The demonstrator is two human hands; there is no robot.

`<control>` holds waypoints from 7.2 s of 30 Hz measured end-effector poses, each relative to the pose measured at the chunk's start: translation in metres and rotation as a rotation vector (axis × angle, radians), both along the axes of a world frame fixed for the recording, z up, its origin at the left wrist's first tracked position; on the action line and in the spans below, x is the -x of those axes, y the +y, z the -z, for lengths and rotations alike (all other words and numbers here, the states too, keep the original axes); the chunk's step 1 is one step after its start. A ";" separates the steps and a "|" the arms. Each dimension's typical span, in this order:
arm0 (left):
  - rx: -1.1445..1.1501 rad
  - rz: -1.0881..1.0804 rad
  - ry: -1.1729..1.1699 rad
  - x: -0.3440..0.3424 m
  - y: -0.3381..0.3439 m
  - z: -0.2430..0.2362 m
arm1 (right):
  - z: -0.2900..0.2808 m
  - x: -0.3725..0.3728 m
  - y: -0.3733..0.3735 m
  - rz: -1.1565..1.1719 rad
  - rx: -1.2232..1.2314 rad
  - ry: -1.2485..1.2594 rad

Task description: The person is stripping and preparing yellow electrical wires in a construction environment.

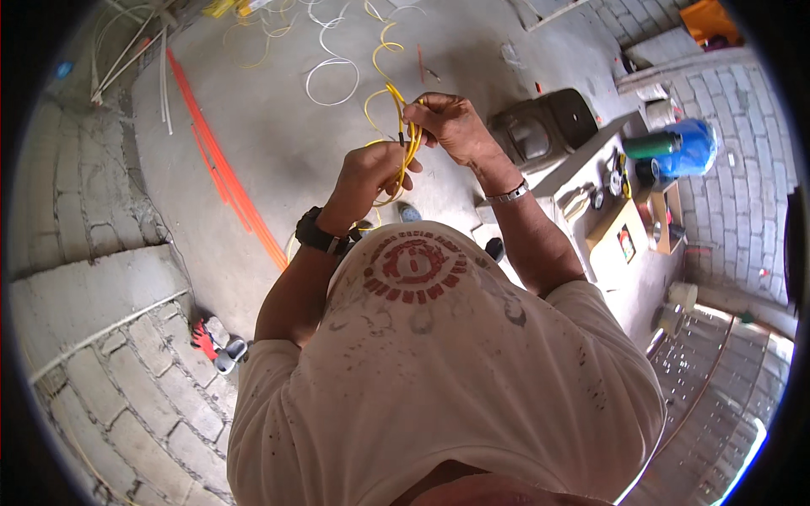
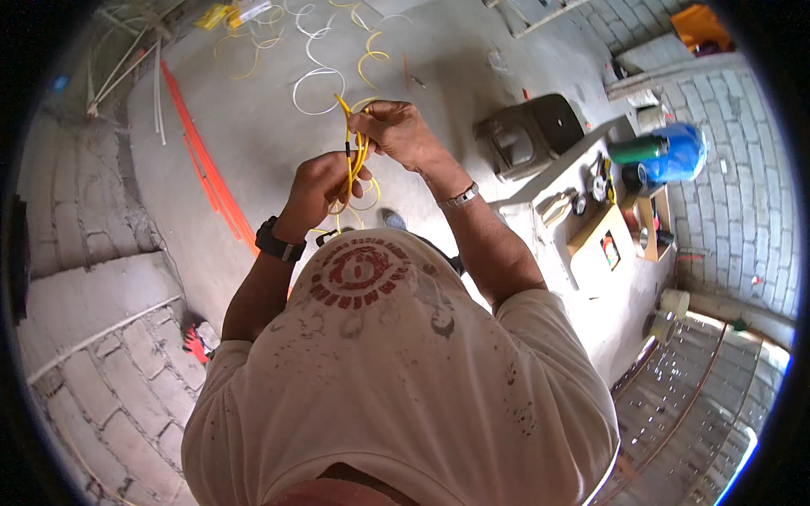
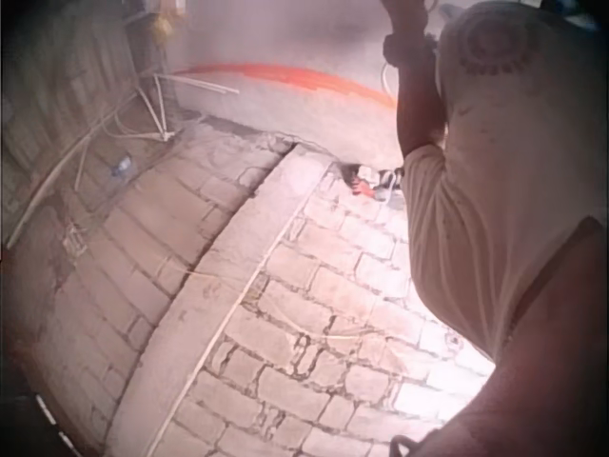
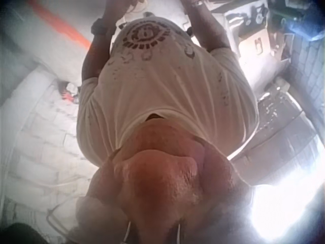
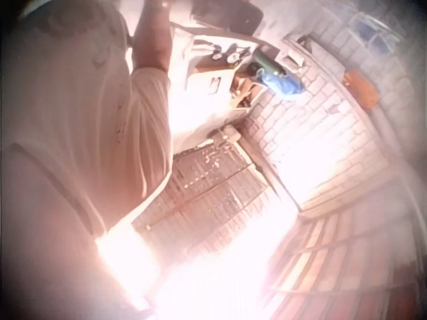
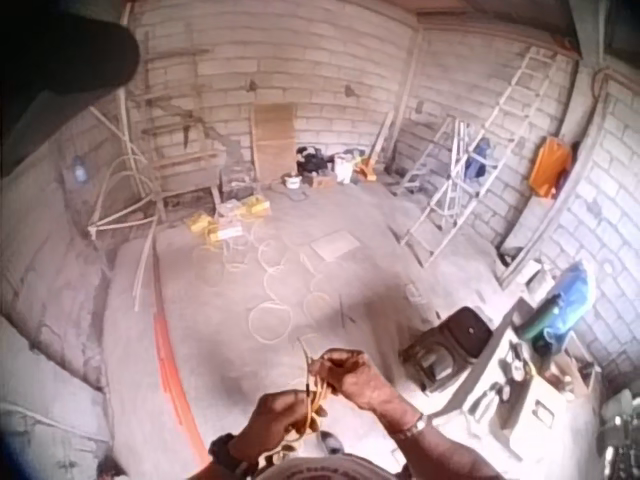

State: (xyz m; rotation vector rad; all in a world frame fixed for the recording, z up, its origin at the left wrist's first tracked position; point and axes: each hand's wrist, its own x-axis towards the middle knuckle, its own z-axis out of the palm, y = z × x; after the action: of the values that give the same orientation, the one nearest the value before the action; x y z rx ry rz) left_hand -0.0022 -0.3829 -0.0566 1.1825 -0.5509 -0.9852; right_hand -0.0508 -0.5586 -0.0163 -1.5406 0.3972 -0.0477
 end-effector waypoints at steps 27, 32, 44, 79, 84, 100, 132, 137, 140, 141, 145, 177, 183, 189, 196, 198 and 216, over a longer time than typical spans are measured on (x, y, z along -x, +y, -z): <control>-0.294 0.140 -0.126 0.055 -0.244 0.014 | 0.188 0.364 -0.314 0.739 0.747 1.060; -0.299 0.159 -0.067 0.053 -0.261 0.015 | 0.223 0.341 -0.313 0.622 0.514 1.328; -0.287 0.238 -0.081 0.018 -0.262 0.020 | 0.248 0.354 -0.317 0.843 0.459 1.048; -0.192 0.220 -0.179 -0.006 -0.231 0.023 | 0.026 0.189 -0.167 0.295 -0.405 -0.155; -0.190 0.185 -0.078 -0.013 -0.227 0.014 | 0.028 0.179 -0.165 0.274 -0.024 0.194; -0.149 0.114 -0.321 -0.016 -0.228 0.025 | 0.008 0.157 -0.159 0.151 0.633 0.231; -0.167 0.159 -0.303 -0.030 -0.244 0.036 | 0.009 0.141 -0.170 0.189 0.620 0.277; -0.187 0.165 -0.301 -0.030 -0.243 0.035 | 0.011 0.142 -0.173 0.138 0.676 0.271; -0.187 0.163 -0.315 -0.030 -0.243 0.034 | 0.011 0.142 -0.172 0.143 0.701 0.242; -0.188 0.163 -0.331 -0.030 -0.243 0.033 | 0.011 0.143 -0.172 0.154 0.680 0.260; -0.198 0.172 -0.341 -0.030 -0.243 0.033 | 0.012 0.143 -0.172 0.174 0.671 0.264; -0.147 0.195 -0.197 -0.032 -0.241 0.037 | 0.014 0.142 -0.173 0.063 0.667 0.211; -0.253 0.218 0.000 -0.029 -0.243 0.011 | 0.029 0.145 -0.173 0.079 0.665 0.151; -0.243 0.077 -0.052 -0.025 -0.245 0.017 | 0.031 0.145 -0.174 -0.017 0.797 0.055; -0.215 0.043 -0.072 -0.027 -0.244 0.021 | 0.032 0.145 -0.170 0.162 0.598 0.135; -0.232 0.045 -0.079 -0.027 -0.244 0.018 | 0.032 0.145 -0.168 0.173 0.584 0.149; -0.221 0.090 -0.127 -0.027 -0.242 0.026 | 0.024 0.145 -0.166 0.171 0.525 0.208</control>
State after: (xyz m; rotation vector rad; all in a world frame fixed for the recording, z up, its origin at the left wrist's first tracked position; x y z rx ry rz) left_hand 0.0250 -0.6249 -0.0827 1.4345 -0.6113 -1.0734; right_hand -0.1955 -0.7242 -0.0402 -2.0331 0.7229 -0.1342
